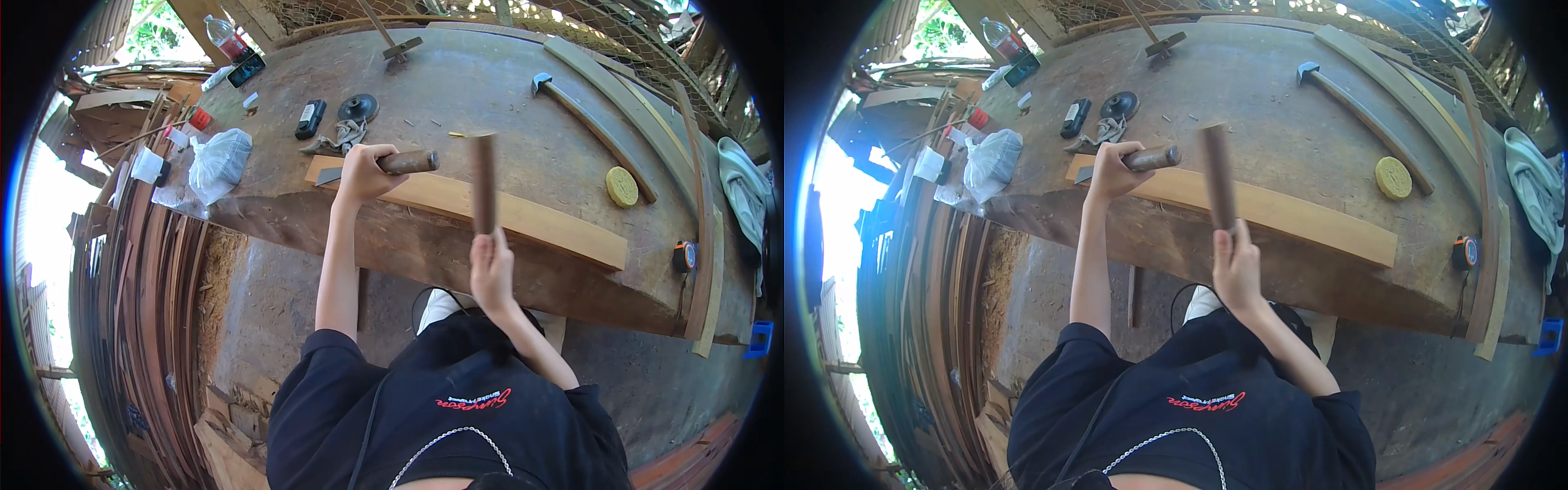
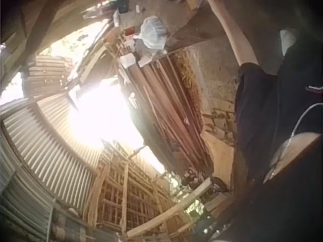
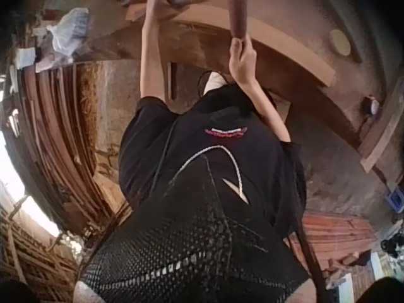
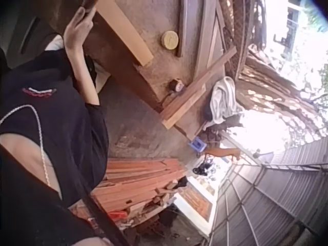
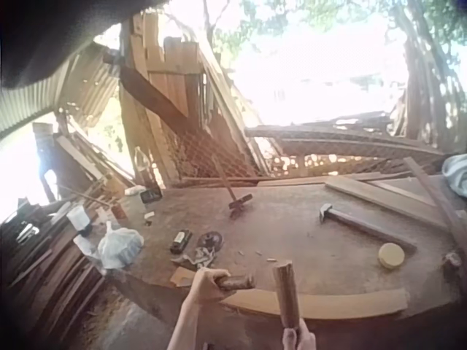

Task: The person uses a chisel and mallet to shape a long wooden plank on a workbench, then smooths the surface with a sanding block. The person holds the chisel with one hand and strikes it with the mallet, then switches to sanding the plank by hand.

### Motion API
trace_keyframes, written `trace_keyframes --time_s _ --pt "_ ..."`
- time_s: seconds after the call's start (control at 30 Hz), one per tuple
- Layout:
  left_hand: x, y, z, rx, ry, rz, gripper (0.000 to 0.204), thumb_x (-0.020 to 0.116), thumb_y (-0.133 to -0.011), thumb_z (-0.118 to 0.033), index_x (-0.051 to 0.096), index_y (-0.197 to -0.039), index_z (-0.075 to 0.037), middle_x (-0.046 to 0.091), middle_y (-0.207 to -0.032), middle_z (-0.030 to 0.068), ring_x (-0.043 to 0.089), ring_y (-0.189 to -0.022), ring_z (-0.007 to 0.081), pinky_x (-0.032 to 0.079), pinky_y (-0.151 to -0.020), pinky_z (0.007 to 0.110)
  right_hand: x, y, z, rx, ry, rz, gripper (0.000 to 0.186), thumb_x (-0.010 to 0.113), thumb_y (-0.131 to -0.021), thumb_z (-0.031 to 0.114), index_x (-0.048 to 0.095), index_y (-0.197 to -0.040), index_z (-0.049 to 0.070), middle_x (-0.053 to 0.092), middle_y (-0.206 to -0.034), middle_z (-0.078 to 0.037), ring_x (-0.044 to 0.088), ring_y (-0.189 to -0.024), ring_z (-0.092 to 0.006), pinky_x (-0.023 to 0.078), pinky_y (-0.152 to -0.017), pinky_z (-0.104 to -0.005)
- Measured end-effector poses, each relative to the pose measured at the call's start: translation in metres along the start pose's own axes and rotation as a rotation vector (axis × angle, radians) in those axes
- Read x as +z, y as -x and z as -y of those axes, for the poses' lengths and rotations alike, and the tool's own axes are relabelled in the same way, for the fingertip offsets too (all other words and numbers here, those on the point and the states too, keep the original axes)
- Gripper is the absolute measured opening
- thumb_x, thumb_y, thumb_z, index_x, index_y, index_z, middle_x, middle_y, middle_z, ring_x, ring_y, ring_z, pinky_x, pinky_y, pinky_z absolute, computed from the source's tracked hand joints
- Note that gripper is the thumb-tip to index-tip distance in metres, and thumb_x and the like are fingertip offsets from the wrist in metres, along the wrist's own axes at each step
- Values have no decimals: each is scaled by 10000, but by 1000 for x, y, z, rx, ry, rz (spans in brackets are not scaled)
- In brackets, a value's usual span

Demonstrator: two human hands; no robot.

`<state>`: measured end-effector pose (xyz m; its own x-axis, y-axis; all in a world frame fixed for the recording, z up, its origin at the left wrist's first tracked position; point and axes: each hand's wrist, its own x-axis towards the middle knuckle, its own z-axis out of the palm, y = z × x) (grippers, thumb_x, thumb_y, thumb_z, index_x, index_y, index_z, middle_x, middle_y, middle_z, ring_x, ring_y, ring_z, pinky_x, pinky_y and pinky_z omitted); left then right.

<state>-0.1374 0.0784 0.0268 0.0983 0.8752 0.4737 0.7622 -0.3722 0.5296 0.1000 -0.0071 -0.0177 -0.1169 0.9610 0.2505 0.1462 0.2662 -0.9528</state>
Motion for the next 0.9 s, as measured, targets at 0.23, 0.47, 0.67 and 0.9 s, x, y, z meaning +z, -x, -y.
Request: trace_keyframes --time_s 0.23,0.47,0.67,0.9 --pt "-1 0 -1 -36 -28 46 181 727 -570 -161 620 -670 -55 555 -556 110 537 -513 280 421 -509 313 14 -16 -1 -238 -835 -161 365 359 -954 381 389 -758 75 318 -487 39 337 -421 -55 280 -405 -214" --pt "-5 7 16 0 -101 -7 161 715 -565 -122 611 -667 -55 530 -538 95 516 -480 221 401 -502 293 15 -2 -4 30 -130 31 387 344 -960 333 491 -957 -25 460 -534 -87 487 -453 -191 351 -431 -322" --pt "-3 5 19 -18 -146 -5 174 728 -582 -130 619 -687 -45 555 -555 100 544 -496 194 416 -516 290 41 -23 -18 -43 -228 96 400 353 -958 350 491 -870 -15 499 -563 -130 516 -491 -261 362 -442 -359" --pt "-47 14 59 -133 -80 -411 117 706 -674 -95 640 -725 -13 523 -553 48 465 -534 49 386 -488 244 8 -23 24 133 -12 164 364 373 -956 314 477 -939 -35 499 -533 -229 542 -510 -406 363 -443 -419"
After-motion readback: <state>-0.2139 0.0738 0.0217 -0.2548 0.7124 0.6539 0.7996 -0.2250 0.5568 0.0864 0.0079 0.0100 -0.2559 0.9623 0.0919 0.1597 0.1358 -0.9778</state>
